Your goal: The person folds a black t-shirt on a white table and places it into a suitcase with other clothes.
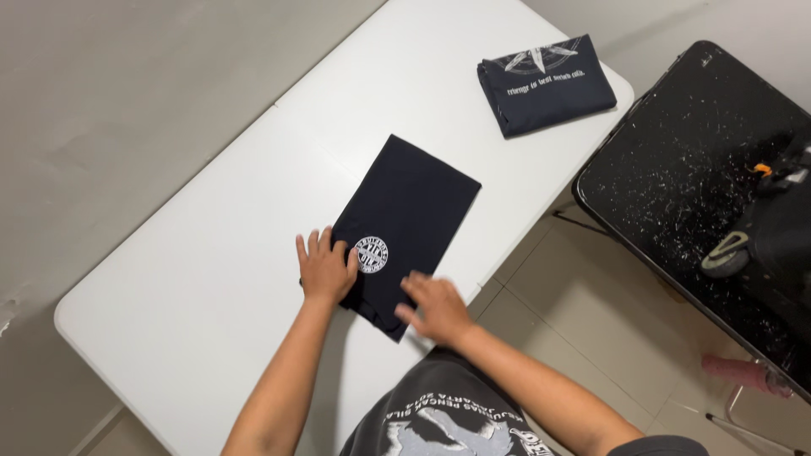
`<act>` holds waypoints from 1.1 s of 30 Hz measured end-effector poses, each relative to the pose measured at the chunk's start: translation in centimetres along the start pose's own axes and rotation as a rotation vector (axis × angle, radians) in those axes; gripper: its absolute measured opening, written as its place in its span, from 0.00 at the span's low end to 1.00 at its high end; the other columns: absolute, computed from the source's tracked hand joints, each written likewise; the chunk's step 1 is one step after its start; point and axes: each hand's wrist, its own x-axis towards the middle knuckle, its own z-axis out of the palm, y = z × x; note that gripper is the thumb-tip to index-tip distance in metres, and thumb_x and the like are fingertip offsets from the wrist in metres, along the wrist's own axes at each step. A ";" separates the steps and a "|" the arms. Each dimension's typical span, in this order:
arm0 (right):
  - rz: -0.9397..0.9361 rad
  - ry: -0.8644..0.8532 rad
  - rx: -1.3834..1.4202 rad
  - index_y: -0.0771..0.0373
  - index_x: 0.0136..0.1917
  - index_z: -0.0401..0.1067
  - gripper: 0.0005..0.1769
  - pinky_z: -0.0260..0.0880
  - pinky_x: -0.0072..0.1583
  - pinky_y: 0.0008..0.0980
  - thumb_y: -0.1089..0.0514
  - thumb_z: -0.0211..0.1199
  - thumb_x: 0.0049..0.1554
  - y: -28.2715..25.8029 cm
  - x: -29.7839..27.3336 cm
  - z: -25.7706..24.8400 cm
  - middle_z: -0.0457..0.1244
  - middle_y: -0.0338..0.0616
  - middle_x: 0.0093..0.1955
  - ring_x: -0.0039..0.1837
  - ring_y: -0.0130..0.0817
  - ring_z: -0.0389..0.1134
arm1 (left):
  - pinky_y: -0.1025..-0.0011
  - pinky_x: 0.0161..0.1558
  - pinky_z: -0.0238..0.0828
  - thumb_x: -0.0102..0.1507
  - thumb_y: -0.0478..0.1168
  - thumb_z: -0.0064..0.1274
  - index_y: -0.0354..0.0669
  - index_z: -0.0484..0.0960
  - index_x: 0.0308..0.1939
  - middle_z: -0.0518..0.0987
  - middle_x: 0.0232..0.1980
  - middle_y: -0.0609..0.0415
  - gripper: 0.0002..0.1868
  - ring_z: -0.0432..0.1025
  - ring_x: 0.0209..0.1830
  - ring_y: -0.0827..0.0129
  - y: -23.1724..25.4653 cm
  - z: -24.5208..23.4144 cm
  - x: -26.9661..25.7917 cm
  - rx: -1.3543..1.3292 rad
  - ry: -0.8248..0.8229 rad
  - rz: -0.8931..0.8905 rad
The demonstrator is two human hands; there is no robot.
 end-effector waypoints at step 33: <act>0.280 0.201 -0.319 0.49 0.82 0.49 0.34 0.37 0.77 0.52 0.43 0.46 0.66 12.0 4.1 -3.1 0.37 0.47 0.86 0.84 0.47 0.37 | 0.29 0.70 0.23 0.63 0.61 0.45 0.56 0.58 0.77 0.45 0.82 0.41 0.39 0.34 0.82 0.47 13.3 6.2 2.5 -0.162 0.153 0.400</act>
